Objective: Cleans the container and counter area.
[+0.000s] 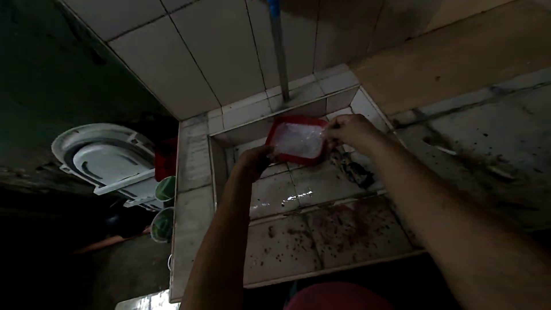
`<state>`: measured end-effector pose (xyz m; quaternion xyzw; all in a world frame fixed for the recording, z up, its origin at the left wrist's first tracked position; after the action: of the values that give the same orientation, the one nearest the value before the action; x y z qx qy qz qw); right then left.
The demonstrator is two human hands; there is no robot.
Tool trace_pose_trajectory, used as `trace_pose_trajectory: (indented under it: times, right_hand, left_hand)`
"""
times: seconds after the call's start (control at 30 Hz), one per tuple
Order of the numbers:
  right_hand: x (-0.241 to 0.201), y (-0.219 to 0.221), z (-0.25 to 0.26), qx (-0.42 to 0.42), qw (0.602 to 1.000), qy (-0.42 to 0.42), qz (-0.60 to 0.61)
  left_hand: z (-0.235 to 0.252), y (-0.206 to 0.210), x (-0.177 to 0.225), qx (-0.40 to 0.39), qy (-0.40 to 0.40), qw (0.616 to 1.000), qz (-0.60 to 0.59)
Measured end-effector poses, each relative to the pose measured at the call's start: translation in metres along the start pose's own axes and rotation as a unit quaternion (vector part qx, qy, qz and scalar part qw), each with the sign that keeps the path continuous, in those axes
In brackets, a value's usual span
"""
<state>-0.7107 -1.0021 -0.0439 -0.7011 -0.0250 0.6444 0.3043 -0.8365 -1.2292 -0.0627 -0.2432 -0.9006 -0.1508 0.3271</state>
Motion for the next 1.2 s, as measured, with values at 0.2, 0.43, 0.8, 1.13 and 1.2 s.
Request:
trace_pose_trajectory:
  times: [0.2, 0.43, 0.8, 1.13, 1.2]
  right_hand:
    - [0.002, 0.003, 0.032, -0.009, 1.0, 0.025, -0.009]
    - [0.014, 0.016, 0.049, -0.024, 0.999, 0.047, -0.009]
    - [0.025, 0.035, 0.052, -0.027, 0.998, 0.048, 0.005]
    - [0.019, 0.034, 0.055, -0.045, 0.998, 0.006, -0.048]
    - [0.022, 0.033, 0.056, -0.046, 0.997, -0.006, -0.063]
  left_hand:
    - [-0.001, 0.008, 0.033, 0.073, 0.027, 0.996, 0.044]
    - [0.0, 0.009, 0.053, 0.116, 0.036, 0.988, 0.091]
    - [0.009, 0.01, 0.078, 0.153, 0.083, 0.961, 0.215]
    - [0.006, 0.021, 0.085, 0.175, 0.07, 0.957, 0.222]
    - [0.009, 0.02, 0.083, 0.163, 0.069, 0.963, 0.204]
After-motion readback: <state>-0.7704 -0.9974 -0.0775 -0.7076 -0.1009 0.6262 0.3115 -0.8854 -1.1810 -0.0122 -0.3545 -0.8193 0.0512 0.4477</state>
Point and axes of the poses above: each hand's wrist, its own z-axis towards the middle knuckle, its own y-axis out of the palm, x = y × z, the point moved 7 cm from there along z, towards the middle knuckle, and after that the axes turned 15 degrees about -y, right-handed, at the moved point
